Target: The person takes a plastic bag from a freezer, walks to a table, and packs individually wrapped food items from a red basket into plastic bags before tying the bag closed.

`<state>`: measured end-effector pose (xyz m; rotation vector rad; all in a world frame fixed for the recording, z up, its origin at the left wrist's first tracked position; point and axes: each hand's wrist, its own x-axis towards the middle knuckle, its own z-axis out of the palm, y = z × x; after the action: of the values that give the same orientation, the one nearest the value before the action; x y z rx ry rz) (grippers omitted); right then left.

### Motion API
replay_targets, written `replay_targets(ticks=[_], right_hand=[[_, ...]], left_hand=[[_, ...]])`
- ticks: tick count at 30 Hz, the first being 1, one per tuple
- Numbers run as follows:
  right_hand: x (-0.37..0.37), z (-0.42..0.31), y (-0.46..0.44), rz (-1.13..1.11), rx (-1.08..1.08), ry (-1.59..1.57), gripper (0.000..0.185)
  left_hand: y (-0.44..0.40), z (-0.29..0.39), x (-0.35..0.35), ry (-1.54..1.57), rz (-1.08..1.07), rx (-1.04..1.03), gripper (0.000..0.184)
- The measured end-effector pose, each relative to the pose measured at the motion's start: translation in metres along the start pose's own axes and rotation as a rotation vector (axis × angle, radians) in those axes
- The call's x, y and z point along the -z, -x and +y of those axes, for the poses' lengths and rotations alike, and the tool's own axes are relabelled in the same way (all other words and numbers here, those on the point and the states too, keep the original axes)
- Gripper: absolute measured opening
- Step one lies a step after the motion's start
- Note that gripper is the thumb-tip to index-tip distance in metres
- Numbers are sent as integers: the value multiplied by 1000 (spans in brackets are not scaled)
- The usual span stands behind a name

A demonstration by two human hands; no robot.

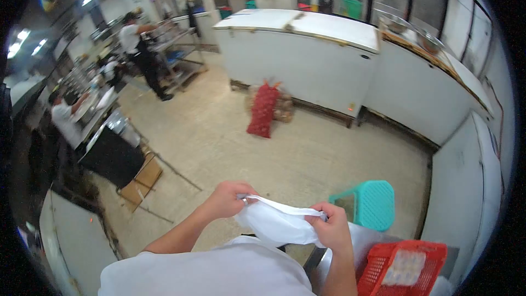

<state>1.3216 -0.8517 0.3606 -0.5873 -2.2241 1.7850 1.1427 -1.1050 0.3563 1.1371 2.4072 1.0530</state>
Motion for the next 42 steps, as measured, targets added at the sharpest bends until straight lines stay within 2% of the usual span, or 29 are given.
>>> replay_targets(ticks=[2,5,8,10,11,12,14,16,18,21,25,28,31,33,35,38,39,42], right_hand=[[-22,13,-3,-66,45,169,16],[-57,-14,10,-226,65,323,24],[-72,-27,22,-350,106,296,22],[-61,-31,20,-371,149,219,21],[-52,-30,18,-325,80,-1,21],[-35,-26,15,-260,2,-221,23],[10,-2,-5,-151,142,-373,35],[29,-7,-4,-122,155,-808,47],[47,34,-1,-141,105,-672,56],[49,54,29,-250,-27,-510,46],[38,69,62,70,-192,-502,28],[50,76,94,411,-242,-496,22],[48,71,127,699,-237,-467,24],[47,58,156,879,-268,-370,25],[43,62,182,1030,-271,-283,30],[28,49,220,991,-382,-444,41],[24,50,232,986,-255,-402,53],[19,18,260,1392,-241,-264,55]], left_hand=[[27,-6,7,-359,84,-150,45],[56,24,15,-361,85,-227,62],[67,44,-3,79,-98,-223,53],[56,43,-14,168,-280,-39,42],[51,38,-19,211,-384,48,37],[46,30,-25,302,-259,41,33],[31,19,-42,503,-57,26,29],[11,27,-44,811,-79,240,29],[-12,48,-49,764,-108,238,29],[-42,70,-75,726,-180,214,27],[-77,84,-105,611,-264,93,23],[-111,92,-134,812,-465,91,25],[-145,96,-162,1197,-724,75,29],[-167,120,-183,1255,-824,153,30],[-181,142,-207,1255,-847,171,28],[-187,160,-247,1138,-945,118,23],[-187,166,-256,1084,-983,81,20],[-182,186,-277,927,-1107,-39,16]])
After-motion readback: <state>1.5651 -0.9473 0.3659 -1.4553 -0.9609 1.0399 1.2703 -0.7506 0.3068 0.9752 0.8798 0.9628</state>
